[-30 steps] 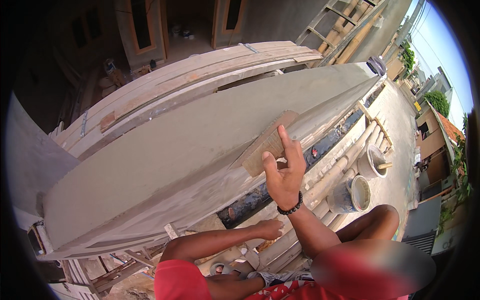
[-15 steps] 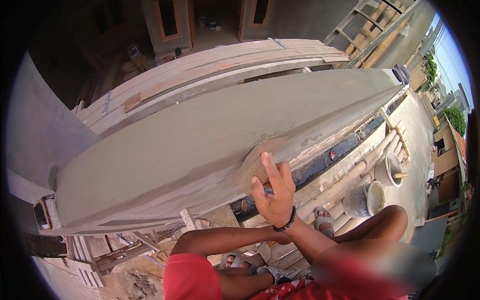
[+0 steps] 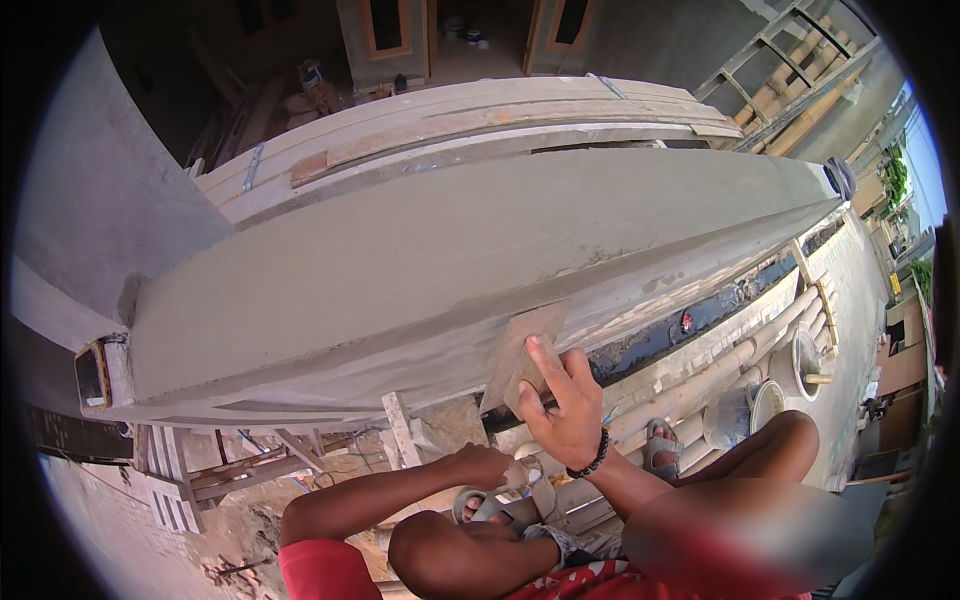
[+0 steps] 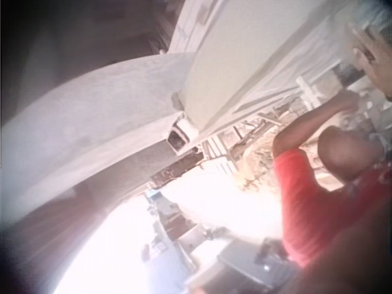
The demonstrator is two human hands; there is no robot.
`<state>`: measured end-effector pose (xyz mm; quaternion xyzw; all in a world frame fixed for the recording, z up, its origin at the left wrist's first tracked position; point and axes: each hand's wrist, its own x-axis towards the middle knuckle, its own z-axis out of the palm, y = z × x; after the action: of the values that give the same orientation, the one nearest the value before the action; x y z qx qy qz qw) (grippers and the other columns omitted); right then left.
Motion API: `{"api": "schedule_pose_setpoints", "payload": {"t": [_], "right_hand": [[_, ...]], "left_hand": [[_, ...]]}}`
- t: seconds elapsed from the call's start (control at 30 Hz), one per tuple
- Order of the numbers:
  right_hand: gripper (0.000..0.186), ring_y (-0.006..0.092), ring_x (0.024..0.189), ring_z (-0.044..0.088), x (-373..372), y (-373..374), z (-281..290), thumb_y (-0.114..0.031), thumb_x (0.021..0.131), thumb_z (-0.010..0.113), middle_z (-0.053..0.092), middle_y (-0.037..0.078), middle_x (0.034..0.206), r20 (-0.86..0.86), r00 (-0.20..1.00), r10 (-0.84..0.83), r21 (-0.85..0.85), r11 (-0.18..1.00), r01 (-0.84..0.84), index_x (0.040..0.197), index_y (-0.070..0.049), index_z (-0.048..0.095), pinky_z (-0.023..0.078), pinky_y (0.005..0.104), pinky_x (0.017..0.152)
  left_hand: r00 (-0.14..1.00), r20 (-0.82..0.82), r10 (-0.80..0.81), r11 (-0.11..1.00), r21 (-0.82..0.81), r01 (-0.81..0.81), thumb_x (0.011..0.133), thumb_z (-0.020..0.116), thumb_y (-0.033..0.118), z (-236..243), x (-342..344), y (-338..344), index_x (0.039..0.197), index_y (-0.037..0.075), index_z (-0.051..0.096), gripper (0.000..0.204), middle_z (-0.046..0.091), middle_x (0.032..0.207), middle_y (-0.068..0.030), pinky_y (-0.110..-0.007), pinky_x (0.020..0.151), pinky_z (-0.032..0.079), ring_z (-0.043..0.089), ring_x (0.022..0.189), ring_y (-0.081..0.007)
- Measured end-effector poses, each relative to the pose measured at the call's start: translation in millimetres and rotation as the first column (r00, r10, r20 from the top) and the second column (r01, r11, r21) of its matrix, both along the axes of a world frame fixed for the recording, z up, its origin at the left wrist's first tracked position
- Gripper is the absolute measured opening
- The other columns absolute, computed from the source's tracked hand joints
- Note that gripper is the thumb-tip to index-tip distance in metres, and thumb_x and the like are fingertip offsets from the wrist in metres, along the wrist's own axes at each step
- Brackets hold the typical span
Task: The person smooths a freshly plastered wall using a trowel. They repeatedly scrape and level the surface, occasionally dipping the trowel into a bucket to wet it before continuing to smooth the wall.
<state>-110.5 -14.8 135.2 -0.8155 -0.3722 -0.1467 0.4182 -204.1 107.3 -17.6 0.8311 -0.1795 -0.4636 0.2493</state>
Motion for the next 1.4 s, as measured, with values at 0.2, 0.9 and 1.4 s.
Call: {"api": "schedule_pose_setpoints", "payload": {"t": [0.2, 0.9, 1.4], "right_hand": [[0.067, 0.0255, 0.071, 0.049, 28, 0, 71, 0.001, 0.073, 0.069, 0.045, 0.013, 0.086, 0.185, 0.973, -0.135, 0.121, 0.986, 0.114, 0.138, -0.002, 0.052, 0.043, 0.0337, 0.061], [0.037, 0.0341, 0.089, 0.062, 119, -49, 216, -0.01, 0.092, 0.06, 0.062, 0.019, 0.103, 0.09, 0.933, 0.349, -0.537, 0.806, -0.249, 0.127, -0.002, 0.062, 0.048, 0.0359, 0.081], [0.039, 0.0346, 0.082, 0.061, 165, -129, 212, 0.001, 0.084, 0.058, 0.061, 0.018, 0.092, 0.166, 0.986, 0.012, -0.535, 0.841, 0.08, 0.123, 0.0, 0.063, 0.049, 0.0377, 0.076]], "left_hand": [[0.995, 0.022, 0.101, 0.994, -0.055, -0.099, 0.09, 0.058, 0.034, -17, -18, 12, 0.125, 0.007, 0.056, 0.045, 0.065, 0.114, -0.0203, -0.05, 0.088, 0.049, 0.063, 0.105, -0.0386], [0.968, 0.159, 0.194, 0.966, -0.202, -0.16, 0.088, 0.055, 0.028, -5, 18, -8, 0.118, 0.001, 0.059, 0.04, 0.065, 0.112, -0.0242, -0.053, 0.087, 0.05, 0.064, 0.105, -0.0403], [0.956, 0.134, 0.26, 0.952, -0.203, -0.231, 0.09, 0.059, 0.033, -4, 20, -4, 0.121, 0.002, 0.059, 0.043, 0.064, 0.115, -0.0239, -0.052, 0.091, 0.048, 0.061, 0.11, -0.0402]]}}
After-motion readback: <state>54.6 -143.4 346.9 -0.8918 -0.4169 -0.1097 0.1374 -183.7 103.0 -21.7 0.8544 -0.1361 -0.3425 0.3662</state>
